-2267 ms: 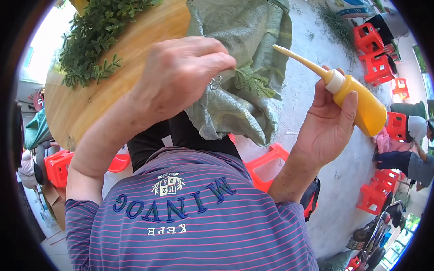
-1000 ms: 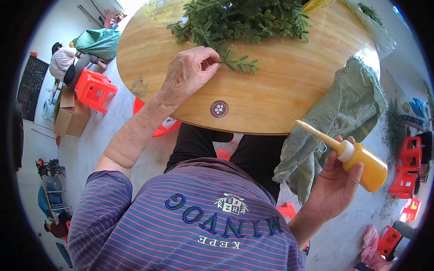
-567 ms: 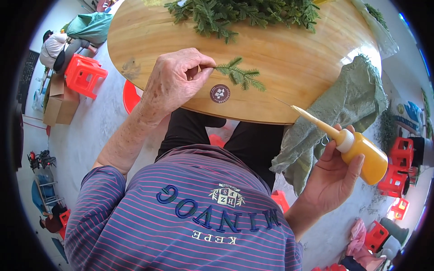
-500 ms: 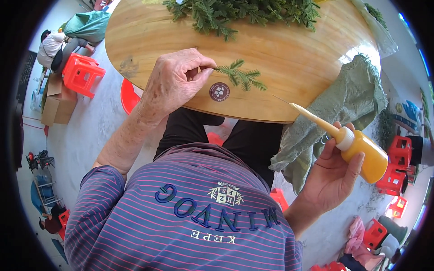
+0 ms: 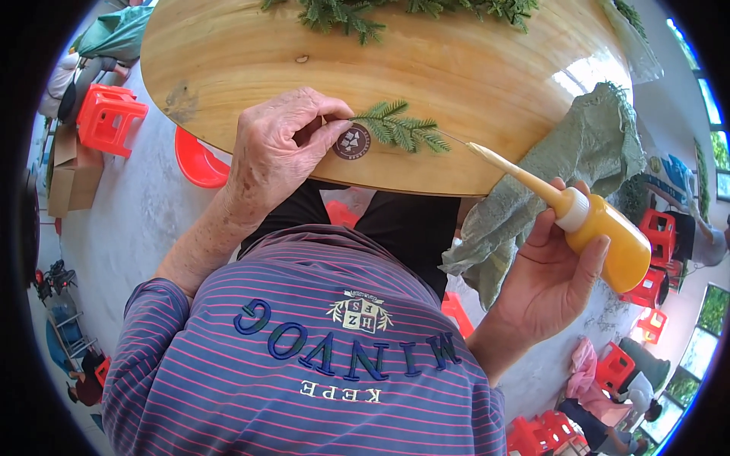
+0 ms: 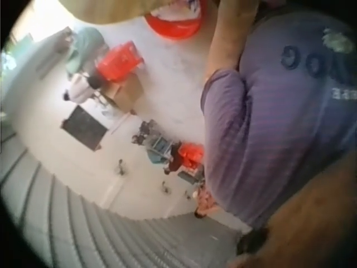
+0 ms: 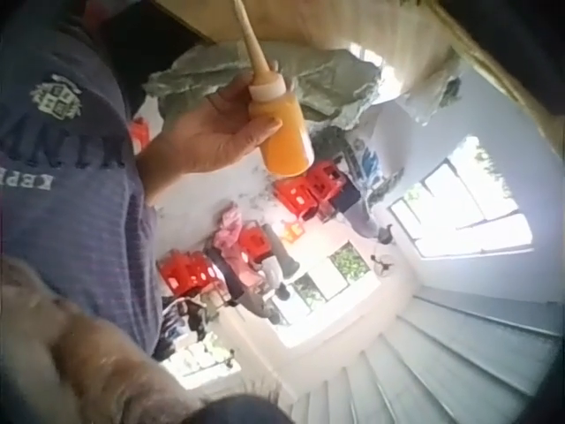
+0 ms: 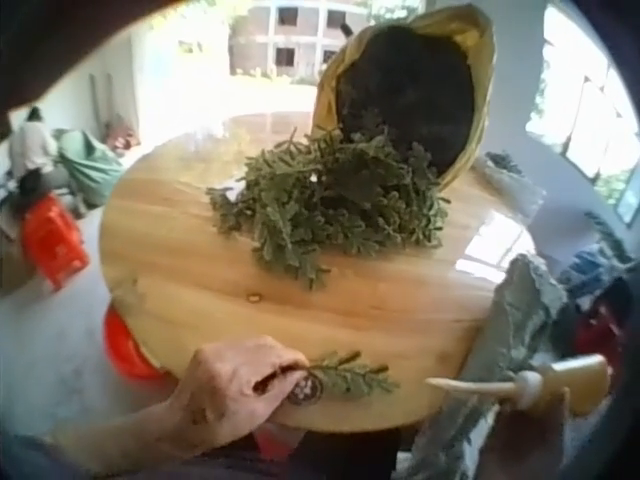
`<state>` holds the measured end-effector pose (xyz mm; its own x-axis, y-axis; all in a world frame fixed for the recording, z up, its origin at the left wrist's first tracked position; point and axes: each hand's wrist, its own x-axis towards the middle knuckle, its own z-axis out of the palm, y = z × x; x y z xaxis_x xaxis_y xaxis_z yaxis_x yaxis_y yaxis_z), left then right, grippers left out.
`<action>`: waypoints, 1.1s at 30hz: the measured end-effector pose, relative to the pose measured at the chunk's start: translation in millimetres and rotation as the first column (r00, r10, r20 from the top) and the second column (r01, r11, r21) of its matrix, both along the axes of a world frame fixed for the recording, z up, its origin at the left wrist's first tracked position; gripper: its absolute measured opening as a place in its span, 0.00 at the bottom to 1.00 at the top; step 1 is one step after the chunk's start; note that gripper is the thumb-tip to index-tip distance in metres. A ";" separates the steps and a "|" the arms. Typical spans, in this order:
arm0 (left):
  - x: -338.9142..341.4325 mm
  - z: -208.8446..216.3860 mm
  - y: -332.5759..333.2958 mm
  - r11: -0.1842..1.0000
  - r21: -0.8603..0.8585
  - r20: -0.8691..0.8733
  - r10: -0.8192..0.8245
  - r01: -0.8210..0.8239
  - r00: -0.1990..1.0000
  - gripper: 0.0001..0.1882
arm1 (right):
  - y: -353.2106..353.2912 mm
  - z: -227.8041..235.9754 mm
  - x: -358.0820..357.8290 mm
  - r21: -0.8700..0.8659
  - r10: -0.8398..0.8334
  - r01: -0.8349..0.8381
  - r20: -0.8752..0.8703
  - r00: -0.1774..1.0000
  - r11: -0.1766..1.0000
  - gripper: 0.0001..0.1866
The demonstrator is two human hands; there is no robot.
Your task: The person glues small evergreen plant sprigs onto a circular decorative base using an adhesive bottle.
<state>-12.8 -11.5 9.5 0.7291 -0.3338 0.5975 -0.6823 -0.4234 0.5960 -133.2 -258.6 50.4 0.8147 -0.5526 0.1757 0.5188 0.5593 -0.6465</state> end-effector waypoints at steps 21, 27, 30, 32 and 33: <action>13.8 -20.0 12.7 0.997 -0.075 0.085 0.020 -0.013 0.996 0.07 | 57.2 -14.9 31.3 -0.203 -0.050 0.028 -0.105 0.993 0.979 0.23; 14.2 -22.1 13.2 0.997 -0.081 0.092 0.008 -0.001 0.996 0.08 | 61.9 -15.0 32.7 -0.239 -0.065 0.035 -0.119 0.991 0.970 0.24; 14.3 -21.6 13.8 0.997 -0.075 0.100 0.007 0.001 0.995 0.08 | 60.5 -16.7 32.1 -0.232 -0.009 -0.015 -0.101 0.995 0.973 0.25; 14.3 -21.5 13.9 0.998 -0.070 0.094 0.006 0.001 0.996 0.08 | 61.6 -17.1 32.5 -0.251 -0.021 -0.008 -0.115 0.993 0.968 0.25; 14.4 -21.8 13.9 0.997 -0.074 0.098 0.004 0.004 0.995 0.08 | 62.2 -17.4 32.6 -0.251 -0.021 -0.009 -0.116 0.993 0.968 0.25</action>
